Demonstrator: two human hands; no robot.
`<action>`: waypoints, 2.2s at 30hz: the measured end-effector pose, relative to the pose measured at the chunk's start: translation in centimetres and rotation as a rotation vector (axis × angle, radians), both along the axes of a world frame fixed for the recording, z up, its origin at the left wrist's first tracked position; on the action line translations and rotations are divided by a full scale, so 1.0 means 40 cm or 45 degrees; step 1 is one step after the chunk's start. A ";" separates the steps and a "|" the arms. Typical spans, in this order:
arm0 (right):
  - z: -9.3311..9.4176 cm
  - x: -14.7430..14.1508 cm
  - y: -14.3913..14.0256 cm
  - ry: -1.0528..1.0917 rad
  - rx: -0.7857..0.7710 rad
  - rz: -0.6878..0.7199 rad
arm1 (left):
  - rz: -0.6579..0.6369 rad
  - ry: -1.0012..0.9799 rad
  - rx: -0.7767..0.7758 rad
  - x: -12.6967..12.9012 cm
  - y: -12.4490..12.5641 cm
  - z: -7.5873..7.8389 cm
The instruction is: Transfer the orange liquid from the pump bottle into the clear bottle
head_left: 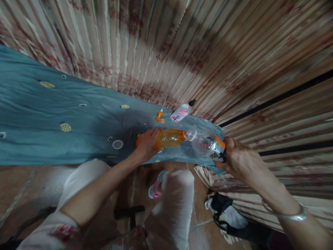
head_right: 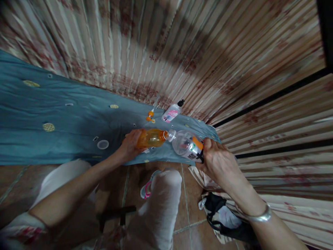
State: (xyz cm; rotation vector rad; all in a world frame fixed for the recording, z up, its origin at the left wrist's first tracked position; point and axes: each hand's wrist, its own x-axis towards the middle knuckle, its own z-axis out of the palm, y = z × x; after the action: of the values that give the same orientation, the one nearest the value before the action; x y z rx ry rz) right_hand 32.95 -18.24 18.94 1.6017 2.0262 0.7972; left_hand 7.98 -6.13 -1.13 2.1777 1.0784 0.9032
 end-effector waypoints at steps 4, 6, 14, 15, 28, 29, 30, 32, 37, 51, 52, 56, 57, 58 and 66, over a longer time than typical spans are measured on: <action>0.000 0.003 -0.002 0.022 -0.005 0.045 | 0.012 0.010 -0.015 0.002 -0.001 0.003; 0.000 0.003 -0.003 0.031 0.001 0.057 | 0.013 0.009 -0.004 0.002 -0.001 0.004; 0.003 0.001 -0.004 0.035 -0.018 0.028 | -0.016 -0.001 0.015 -0.001 0.001 0.001; 0.002 0.000 -0.003 0.042 -0.019 0.023 | -0.012 0.003 0.011 -0.001 0.001 0.001; 0.000 0.003 -0.003 -0.022 0.001 0.038 | 0.012 0.021 -0.003 0.000 -0.001 0.003; 0.000 0.003 -0.003 -0.019 0.007 0.045 | 0.006 0.024 -0.005 0.000 -0.001 0.004; 0.000 0.003 -0.003 -0.014 0.014 0.048 | 0.002 0.027 -0.010 0.000 -0.001 0.004; -0.001 0.002 -0.002 -0.005 0.016 0.042 | 0.000 0.037 -0.023 -0.001 -0.001 0.007; 0.001 -0.001 0.000 0.012 -0.001 0.004 | 0.002 0.046 -0.039 0.000 -0.002 0.010; 0.003 -0.004 -0.001 -0.068 0.012 0.005 | -0.016 0.005 -0.021 -0.001 0.001 0.006; 0.003 -0.004 -0.001 -0.074 0.011 0.008 | -0.016 0.006 -0.025 0.000 0.001 0.007; 0.004 -0.002 -0.003 -0.067 0.015 0.039 | -0.008 0.019 -0.031 0.000 0.000 0.009; 0.004 -0.001 -0.003 -0.063 0.020 0.049 | -0.008 0.021 -0.028 0.000 0.000 0.008; 0.005 0.000 -0.004 -0.061 0.021 0.059 | -0.009 0.023 -0.024 0.001 0.001 0.007; 0.004 -0.002 -0.003 -0.026 0.016 0.067 | 0.009 0.019 -0.004 0.003 0.001 0.000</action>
State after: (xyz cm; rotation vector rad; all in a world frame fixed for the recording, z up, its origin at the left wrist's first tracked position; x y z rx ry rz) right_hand 32.88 -18.37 19.08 1.5469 2.0606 0.8437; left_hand 8.10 -6.09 -1.14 2.1829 1.0946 0.8893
